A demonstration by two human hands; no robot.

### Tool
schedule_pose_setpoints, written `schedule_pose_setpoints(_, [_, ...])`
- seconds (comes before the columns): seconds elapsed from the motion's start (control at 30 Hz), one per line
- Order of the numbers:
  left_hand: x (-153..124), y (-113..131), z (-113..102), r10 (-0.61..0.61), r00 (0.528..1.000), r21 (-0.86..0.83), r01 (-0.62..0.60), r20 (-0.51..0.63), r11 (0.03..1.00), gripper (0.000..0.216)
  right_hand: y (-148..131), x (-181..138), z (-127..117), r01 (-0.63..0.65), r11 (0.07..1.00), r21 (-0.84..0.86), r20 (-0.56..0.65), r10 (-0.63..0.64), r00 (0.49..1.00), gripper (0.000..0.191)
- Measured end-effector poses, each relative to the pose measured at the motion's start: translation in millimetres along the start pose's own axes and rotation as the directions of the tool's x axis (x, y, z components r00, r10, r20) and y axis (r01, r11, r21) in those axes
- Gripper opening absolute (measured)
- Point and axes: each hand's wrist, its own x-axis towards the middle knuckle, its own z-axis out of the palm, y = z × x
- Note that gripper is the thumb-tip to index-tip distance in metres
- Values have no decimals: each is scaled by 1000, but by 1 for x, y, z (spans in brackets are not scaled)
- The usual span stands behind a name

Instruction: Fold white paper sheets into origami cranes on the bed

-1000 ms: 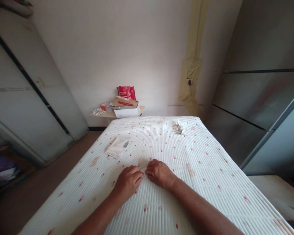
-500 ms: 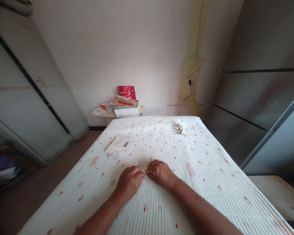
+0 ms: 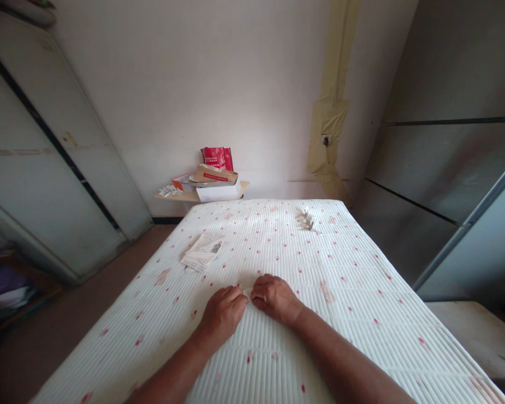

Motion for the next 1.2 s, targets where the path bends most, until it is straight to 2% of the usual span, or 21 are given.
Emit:
schedule_pose_setpoints(0.1, [0, 1, 1, -59, 998, -63, 60, 18, 996, 23, -1, 0, 1, -54, 997, 46, -19, 55, 998, 17])
schedule_pose_setpoints(0.27, [4, 6, -3, -240, 968, -173, 250, 76, 953, 18, -5, 5, 3, -237, 968, 82, -9, 238, 971, 15])
schedule_pose_setpoints(0.43, [9, 10, -6, -344, 931, -178, 361, 119, 916, 15, -15, 15, 2, -433, 901, 39, 20, 432, 902, 19])
schedule_pose_setpoints(0.57, [10, 11, -5, -353, 927, -156, 370, 129, 916, 13, -23, 20, 0, -543, 840, 4, 30, 543, 839, 19])
schedule_pose_setpoints(0.7, [9, 12, -4, -359, 926, -140, 374, 118, 917, 13, -26, 21, -1, -578, 816, -9, 34, 578, 815, 19])
schedule_pose_setpoints(0.97, [9, 12, -3, -372, 919, -134, 388, 132, 912, 13, -21, 17, 0, -512, 859, 30, 39, 511, 859, 21])
schedule_pose_setpoints(1.2, [9, 13, -3, -362, 921, -94, 377, 145, 921, 14, -21, 17, 10, -556, 831, -30, -11, 556, 831, 21])
